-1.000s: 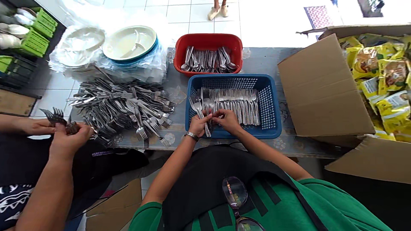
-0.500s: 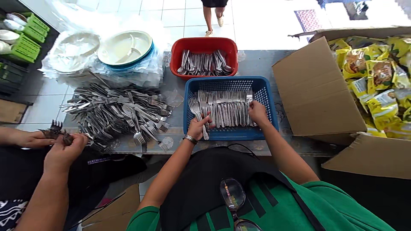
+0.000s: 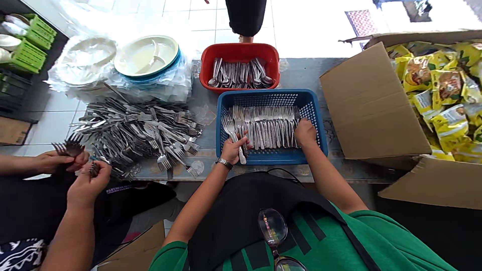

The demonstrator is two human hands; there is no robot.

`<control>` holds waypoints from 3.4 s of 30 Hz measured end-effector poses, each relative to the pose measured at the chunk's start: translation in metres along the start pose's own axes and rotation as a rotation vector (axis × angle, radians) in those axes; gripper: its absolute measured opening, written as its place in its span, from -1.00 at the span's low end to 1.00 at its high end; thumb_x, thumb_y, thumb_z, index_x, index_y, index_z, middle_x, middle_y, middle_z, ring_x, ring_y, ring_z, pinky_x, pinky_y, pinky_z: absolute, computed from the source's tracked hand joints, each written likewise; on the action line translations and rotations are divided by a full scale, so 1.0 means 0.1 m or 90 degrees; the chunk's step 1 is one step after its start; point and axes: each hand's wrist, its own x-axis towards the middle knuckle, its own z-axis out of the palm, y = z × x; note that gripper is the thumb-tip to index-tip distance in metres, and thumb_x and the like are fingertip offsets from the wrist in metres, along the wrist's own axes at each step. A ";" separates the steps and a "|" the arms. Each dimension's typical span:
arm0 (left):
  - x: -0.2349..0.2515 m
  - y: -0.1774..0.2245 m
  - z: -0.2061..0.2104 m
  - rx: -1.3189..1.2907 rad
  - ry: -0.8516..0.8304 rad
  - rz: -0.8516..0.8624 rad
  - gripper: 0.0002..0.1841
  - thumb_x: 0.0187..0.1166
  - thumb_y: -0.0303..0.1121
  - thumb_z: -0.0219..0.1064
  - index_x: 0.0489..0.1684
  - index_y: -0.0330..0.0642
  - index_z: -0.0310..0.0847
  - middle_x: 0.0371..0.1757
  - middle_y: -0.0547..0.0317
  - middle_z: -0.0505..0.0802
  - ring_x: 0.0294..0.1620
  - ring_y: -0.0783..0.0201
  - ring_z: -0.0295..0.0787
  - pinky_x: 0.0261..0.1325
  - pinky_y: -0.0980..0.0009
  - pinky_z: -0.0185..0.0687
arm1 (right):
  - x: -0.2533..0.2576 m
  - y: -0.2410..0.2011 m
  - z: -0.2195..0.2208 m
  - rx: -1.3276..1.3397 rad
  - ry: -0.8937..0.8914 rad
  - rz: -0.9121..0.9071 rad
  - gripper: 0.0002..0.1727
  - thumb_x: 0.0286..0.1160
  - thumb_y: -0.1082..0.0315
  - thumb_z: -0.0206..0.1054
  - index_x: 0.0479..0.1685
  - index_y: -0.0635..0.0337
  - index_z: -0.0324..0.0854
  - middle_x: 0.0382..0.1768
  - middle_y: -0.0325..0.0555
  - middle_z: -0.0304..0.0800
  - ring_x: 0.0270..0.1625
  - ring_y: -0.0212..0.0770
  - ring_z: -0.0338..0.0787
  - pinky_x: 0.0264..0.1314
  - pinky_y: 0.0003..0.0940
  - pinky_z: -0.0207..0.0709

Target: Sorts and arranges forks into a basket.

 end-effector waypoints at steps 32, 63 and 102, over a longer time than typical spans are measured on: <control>-0.03 -0.03 0.01 0.055 0.019 0.031 -0.66 0.61 -0.61 0.35 0.32 -0.39 0.57 -0.13 0.04 0.84 -0.35 0.32 0.79 -0.18 0.38 0.80 | -0.12 -0.02 -0.06 0.024 0.022 -0.144 -0.65 0.62 0.53 0.24 0.32 0.51 0.58 0.48 0.54 0.48 0.27 0.54 0.71 0.21 0.46 0.59; -0.01 0.00 -0.01 0.041 -0.017 -0.017 -0.67 0.84 -0.55 0.02 0.51 -0.39 0.28 0.11 -0.10 0.84 -0.10 0.17 0.89 -0.02 0.26 0.83 | 0.29 0.35 0.26 0.232 -0.180 -0.040 -0.62 0.72 0.33 0.26 0.35 0.42 0.59 0.16 0.36 0.75 0.05 0.15 0.83 0.25 0.09 0.64; -0.11 0.06 0.03 0.066 -0.015 0.054 -0.62 0.92 -0.40 -0.10 0.56 -0.40 0.34 -0.28 0.18 0.70 -0.39 0.35 0.71 -0.19 0.37 0.76 | -0.38 -0.09 -0.04 0.367 -0.139 -0.302 -0.65 0.74 0.37 0.26 0.28 0.48 0.65 0.13 0.31 0.80 0.10 0.05 0.82 0.30 -0.02 0.62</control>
